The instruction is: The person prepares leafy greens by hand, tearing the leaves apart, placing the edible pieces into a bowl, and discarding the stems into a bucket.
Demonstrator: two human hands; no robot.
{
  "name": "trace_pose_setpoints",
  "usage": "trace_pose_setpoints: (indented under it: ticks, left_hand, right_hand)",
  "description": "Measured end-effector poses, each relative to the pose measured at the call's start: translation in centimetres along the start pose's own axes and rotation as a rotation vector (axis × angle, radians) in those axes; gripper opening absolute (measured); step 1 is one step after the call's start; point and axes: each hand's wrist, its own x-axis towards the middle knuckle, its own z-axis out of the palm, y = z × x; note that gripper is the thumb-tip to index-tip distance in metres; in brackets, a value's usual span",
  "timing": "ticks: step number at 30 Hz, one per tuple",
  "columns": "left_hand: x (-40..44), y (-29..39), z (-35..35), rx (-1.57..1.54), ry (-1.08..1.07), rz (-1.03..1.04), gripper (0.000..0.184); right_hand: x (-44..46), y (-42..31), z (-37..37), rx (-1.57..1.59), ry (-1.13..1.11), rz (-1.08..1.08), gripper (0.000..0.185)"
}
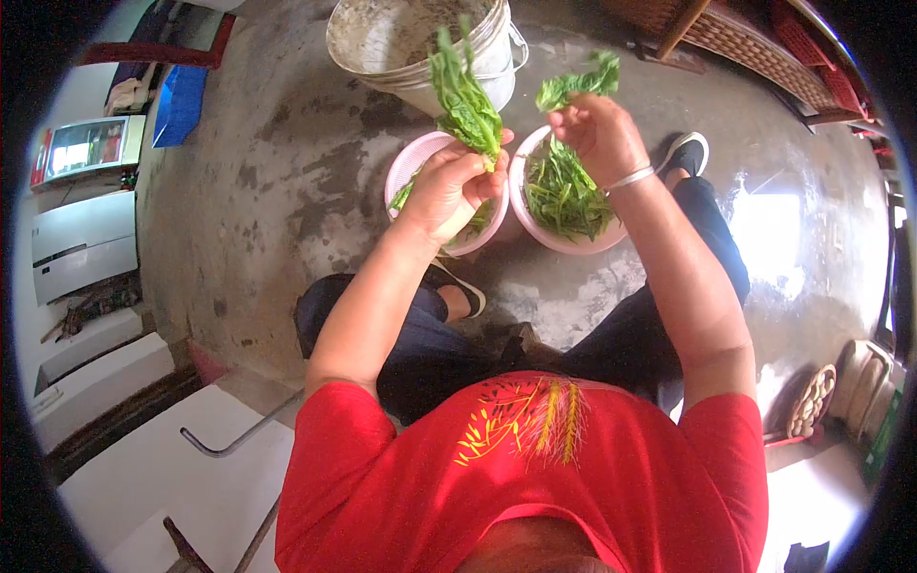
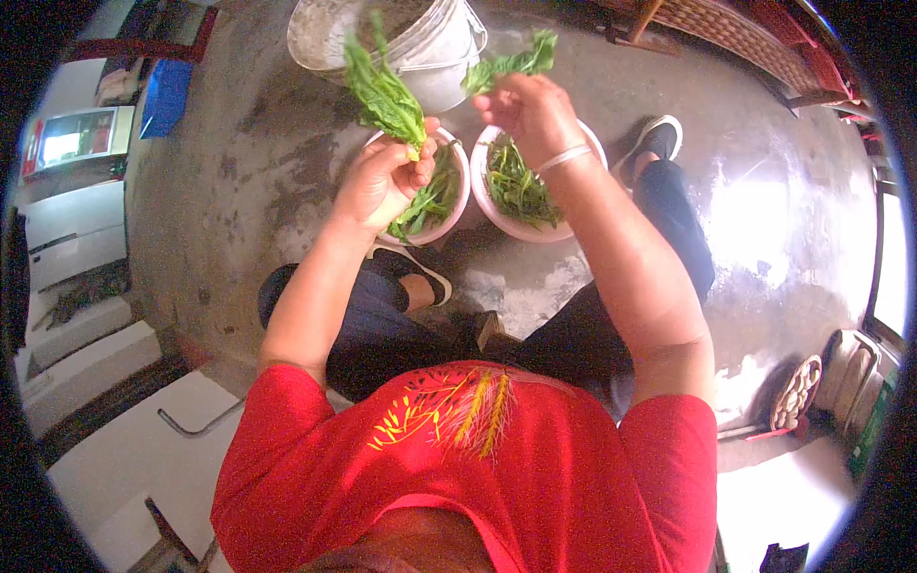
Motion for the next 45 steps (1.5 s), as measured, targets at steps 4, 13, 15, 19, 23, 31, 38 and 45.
trace_pose_setpoints:
  ticks: [4, 13, 15, 19, 23, 31, 38, 45]
  left_hand:
    - [0.3, -0.6, -0.6, 0.088, 0.103, -0.067, 0.027]
    - [0.1, -1.3, 0.3, 0.493, 0.154, -0.065, 0.014]
    - [0.0, -1.5, 0.5, 0.592, 0.146, -0.032, 0.014]
    - [0.0, -1.6, 0.9, 0.638, 0.183, 0.0, 0.014]
    - [0.2, -1.6, 0.3, 0.405, 0.195, -0.013, 0.016]
    - [0.3, -1.8, -0.1, 0.019, 0.198, -0.027, 0.014]
    - [0.4, -2.0, -0.4, 0.117, 0.197, -0.003, 0.015]
    - [0.4, -2.4, -0.3, -0.024, 0.191, 0.0, 0.019]
  right_hand:
    - [-1.3, -1.4, 1.6, -0.27, -0.074, -0.055, 0.017]
    - [-1.9, -0.5, 2.0, -0.828, -0.263, -0.067, 0.034]
    - [-2.8, -1.5, 3.0, -0.875, -0.243, -0.041, 0.033]
    - [-2.1, -0.5, 2.1, -0.809, -0.27, -0.064, 0.029]
    - [-2.0, -0.8, 1.9, -0.749, -0.25, -0.015, 0.025]
    - [-1.5, 1.3, 1.7, -0.531, -0.228, -0.118, 0.022]
    - [-1.9, 1.1, 2.3, -0.609, -0.239, -0.126, 0.026]
    - [-2.2, 1.0, 2.6, -0.546, -0.191, -0.077, 0.026]
